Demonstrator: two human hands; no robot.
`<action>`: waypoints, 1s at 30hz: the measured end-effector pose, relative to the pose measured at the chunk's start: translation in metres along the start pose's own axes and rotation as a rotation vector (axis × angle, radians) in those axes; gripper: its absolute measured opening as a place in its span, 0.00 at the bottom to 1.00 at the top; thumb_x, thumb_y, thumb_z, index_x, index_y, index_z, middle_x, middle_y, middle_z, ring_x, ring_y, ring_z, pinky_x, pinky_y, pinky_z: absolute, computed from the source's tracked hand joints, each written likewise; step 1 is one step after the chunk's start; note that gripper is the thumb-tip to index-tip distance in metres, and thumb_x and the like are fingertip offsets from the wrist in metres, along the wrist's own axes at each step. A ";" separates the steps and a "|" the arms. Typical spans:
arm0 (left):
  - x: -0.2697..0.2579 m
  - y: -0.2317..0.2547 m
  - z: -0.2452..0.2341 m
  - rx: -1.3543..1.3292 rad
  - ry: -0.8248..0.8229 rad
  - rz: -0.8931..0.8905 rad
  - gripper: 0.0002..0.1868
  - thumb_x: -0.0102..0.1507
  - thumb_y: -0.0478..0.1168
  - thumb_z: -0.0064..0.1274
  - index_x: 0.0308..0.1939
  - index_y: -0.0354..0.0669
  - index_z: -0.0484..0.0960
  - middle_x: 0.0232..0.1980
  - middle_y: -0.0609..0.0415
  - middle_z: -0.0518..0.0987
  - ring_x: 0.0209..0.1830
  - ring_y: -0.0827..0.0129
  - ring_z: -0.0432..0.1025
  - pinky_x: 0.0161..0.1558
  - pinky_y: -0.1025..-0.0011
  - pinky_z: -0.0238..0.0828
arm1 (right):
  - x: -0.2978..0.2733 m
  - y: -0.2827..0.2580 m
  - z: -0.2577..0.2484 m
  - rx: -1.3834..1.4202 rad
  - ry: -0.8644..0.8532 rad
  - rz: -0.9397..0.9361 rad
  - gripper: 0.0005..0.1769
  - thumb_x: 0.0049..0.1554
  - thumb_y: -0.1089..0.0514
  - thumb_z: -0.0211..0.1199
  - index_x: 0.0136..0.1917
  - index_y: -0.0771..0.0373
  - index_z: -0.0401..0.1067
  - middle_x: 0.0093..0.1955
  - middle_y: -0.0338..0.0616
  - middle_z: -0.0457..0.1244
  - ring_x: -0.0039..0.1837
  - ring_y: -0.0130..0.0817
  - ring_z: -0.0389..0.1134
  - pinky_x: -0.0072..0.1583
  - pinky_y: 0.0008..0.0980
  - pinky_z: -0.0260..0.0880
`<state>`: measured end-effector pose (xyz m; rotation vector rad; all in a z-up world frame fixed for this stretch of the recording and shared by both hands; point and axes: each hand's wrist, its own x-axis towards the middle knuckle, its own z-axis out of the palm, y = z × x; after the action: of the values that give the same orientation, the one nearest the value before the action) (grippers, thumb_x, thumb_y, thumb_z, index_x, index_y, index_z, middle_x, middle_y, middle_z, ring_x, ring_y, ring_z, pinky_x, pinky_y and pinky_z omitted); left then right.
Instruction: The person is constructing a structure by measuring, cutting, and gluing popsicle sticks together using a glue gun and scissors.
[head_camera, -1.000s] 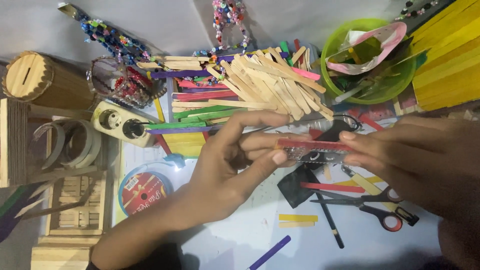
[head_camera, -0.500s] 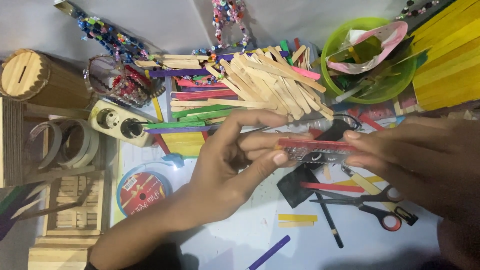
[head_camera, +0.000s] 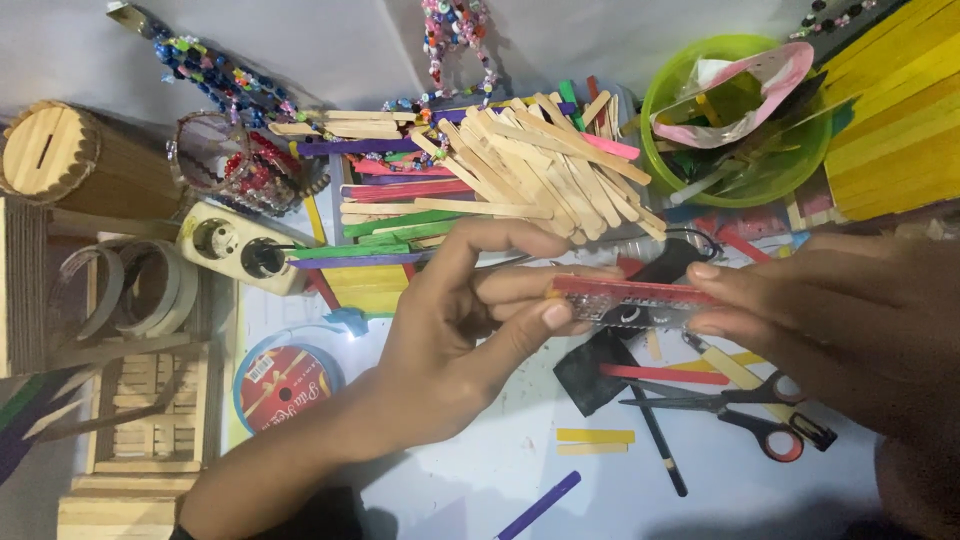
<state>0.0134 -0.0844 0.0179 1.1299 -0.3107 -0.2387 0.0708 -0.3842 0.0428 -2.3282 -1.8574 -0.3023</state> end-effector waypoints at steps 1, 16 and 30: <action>0.000 0.000 0.000 -0.009 -0.006 0.000 0.14 0.72 0.29 0.47 0.60 0.39 0.64 0.63 0.30 0.78 0.64 0.50 0.77 0.63 0.59 0.82 | 0.001 0.000 -0.002 0.015 -0.022 0.000 0.20 0.62 0.56 0.45 0.62 0.63 0.71 0.69 0.53 0.65 0.55 0.43 0.72 0.44 0.43 0.72; 0.003 0.004 -0.008 0.051 0.061 0.059 0.14 0.71 0.28 0.49 0.57 0.38 0.64 0.58 0.29 0.80 0.56 0.50 0.81 0.57 0.59 0.87 | -0.022 -0.015 0.002 0.240 0.059 0.728 0.21 0.52 0.52 0.66 0.61 0.52 0.77 0.36 0.38 0.71 0.34 0.43 0.69 0.44 0.44 0.64; 0.004 0.005 -0.012 0.080 0.134 0.031 0.16 0.68 0.25 0.50 0.55 0.38 0.62 0.53 0.27 0.81 0.52 0.47 0.82 0.48 0.57 0.89 | -0.014 -0.023 -0.016 0.189 0.090 0.708 0.16 0.56 0.54 0.66 0.59 0.47 0.79 0.33 0.36 0.64 0.34 0.35 0.63 0.38 0.36 0.60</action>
<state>0.0216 -0.0738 0.0182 1.2129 -0.2198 -0.1230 0.0440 -0.3961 0.0546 -2.5860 -0.8784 -0.1262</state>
